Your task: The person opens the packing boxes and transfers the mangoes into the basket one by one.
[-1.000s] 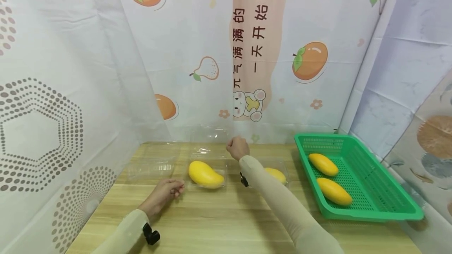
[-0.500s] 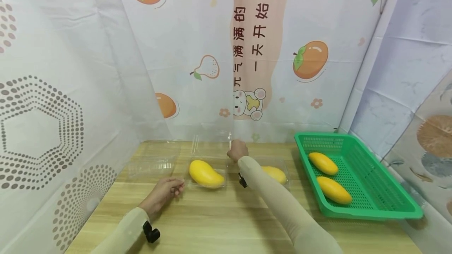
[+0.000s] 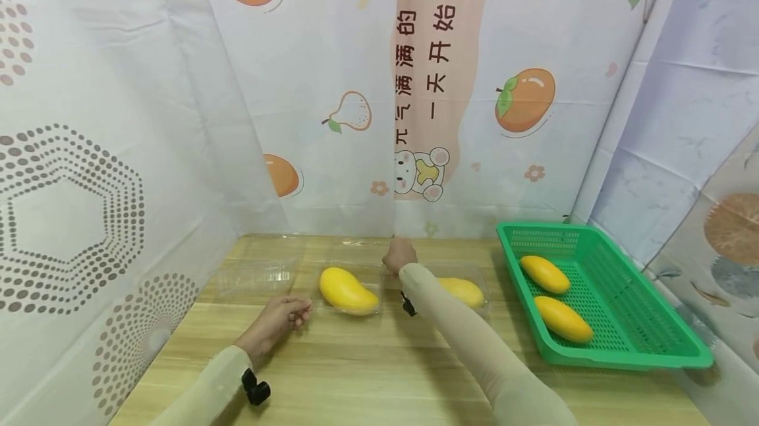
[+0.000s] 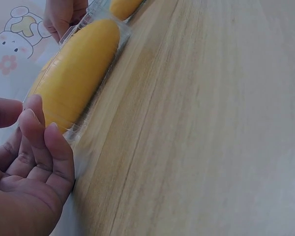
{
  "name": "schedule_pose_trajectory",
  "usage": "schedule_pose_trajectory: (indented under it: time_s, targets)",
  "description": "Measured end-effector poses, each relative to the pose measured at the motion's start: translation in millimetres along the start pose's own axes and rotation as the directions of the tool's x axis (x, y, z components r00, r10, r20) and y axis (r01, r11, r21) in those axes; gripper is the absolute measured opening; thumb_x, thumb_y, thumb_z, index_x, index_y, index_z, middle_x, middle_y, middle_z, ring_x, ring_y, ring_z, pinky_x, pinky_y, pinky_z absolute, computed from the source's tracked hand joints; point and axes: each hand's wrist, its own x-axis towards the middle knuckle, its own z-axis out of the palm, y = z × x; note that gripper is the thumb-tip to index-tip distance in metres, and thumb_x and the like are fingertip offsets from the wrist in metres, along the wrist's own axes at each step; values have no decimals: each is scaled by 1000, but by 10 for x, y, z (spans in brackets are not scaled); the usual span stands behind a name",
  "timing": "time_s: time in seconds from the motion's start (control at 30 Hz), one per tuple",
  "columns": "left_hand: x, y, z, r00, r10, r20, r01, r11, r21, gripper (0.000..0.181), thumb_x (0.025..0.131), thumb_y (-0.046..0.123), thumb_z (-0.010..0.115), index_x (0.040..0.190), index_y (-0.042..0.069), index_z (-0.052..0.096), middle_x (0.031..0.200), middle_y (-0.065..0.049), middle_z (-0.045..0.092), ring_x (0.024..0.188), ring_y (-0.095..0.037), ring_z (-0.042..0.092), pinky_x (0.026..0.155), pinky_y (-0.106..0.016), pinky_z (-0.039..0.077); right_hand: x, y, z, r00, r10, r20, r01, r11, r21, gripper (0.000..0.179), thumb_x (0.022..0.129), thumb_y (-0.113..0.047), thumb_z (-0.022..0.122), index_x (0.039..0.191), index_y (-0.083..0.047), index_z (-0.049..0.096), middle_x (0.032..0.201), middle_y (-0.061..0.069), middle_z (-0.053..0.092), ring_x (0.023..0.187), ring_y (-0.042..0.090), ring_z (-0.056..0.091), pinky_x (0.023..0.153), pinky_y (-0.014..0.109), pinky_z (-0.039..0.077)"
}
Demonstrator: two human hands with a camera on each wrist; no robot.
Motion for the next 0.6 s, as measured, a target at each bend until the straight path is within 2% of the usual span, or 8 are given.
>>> schedule_pose_trajectory:
  time_s: [0.1,0.17,0.33,0.47,0.6]
  targets:
    - [-7,-5,-1,1000,3,1,-3,1000,1,30,102,15,63,108,-14,66,87,-11,68,73,-14,56,64,-23,49,-4,12,8,1000,-14,-2,14,1000,-13,22,91,3,66,72,6,76,59,11,68,49,26,68,45,27,54]
    - [-8,-1,4,1000,4,-1,-4,1000,4,30,102,15,63,108,-14,66,88,-11,68,73,-14,56,64,-23,49,-12,17,3,1000,-31,-5,31,999,-22,27,91,1,67,65,4,74,52,6,63,47,27,67,42,25,51]
    - [-8,3,6,1000,0,0,0,1000,10,30,102,16,63,108,-13,67,89,-12,69,74,-14,57,64,-23,50,-48,2,-29,996,-92,-7,91,995,-49,50,91,-2,66,44,-10,48,39,-5,36,34,15,46,38,21,37]
    - [-4,4,6,1000,0,4,-1,1000,10,31,103,16,62,109,-13,66,90,-12,69,75,-14,57,65,-23,50,-88,-26,-69,992,-128,-5,127,989,-68,56,91,-3,66,47,-18,35,44,-8,24,39,8,25,41,22,25]
    - [-4,-1,2,1000,-4,2,4,1000,10,31,103,17,62,110,-13,66,90,-12,68,75,-15,57,65,-24,50,-120,-40,-103,990,-144,-1,143,986,-91,54,92,-4,66,51,-18,33,49,-7,20,47,9,17,45,23,20]
